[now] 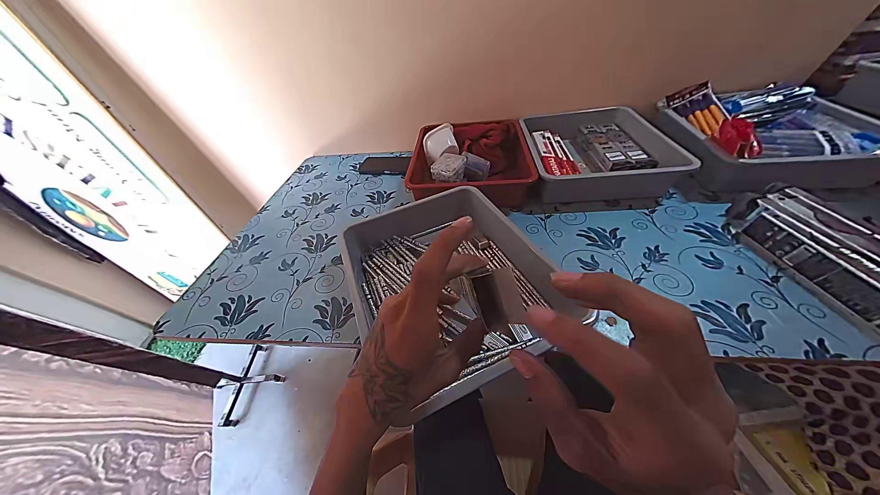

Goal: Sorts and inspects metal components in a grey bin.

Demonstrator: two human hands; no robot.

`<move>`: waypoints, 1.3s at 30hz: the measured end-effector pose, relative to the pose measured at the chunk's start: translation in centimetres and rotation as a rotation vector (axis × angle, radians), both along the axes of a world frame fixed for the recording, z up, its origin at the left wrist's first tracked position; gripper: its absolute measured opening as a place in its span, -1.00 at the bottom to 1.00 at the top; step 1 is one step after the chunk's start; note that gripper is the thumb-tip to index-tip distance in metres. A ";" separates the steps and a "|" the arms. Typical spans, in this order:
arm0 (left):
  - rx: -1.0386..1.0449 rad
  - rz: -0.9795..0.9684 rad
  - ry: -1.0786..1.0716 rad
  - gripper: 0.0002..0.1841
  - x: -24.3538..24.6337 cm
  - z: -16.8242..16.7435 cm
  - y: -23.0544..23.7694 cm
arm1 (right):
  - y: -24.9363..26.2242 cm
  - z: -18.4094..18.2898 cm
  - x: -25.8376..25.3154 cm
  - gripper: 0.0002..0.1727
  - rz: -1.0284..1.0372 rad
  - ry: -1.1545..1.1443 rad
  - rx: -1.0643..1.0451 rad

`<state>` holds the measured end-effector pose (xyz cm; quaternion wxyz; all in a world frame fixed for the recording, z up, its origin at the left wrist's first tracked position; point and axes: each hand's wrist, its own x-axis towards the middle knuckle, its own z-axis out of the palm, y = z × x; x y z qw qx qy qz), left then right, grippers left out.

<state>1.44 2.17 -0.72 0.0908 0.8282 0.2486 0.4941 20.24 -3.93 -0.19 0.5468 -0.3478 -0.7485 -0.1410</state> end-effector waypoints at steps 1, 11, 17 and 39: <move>-0.005 0.000 -0.004 -0.09 0.0 0.0 0.0 | 0.0 -0.1 0.2 -0.65 0.011 0.036 -0.039; -0.012 0.142 0.247 -0.50 -0.2 -1.4 1.7 | 3.1 -2.7 1.3 -0.44 0.252 0.124 -0.433; 0.092 0.244 0.154 -0.52 -1.7 0.1 1.0 | 6.1 1.2 4.1 -0.63 -0.083 -0.280 -0.492; 0.164 0.322 0.144 -0.54 -2.5 0.4 1.2 | 18.2 -0.3 3.4 -0.74 -0.036 -0.802 -0.264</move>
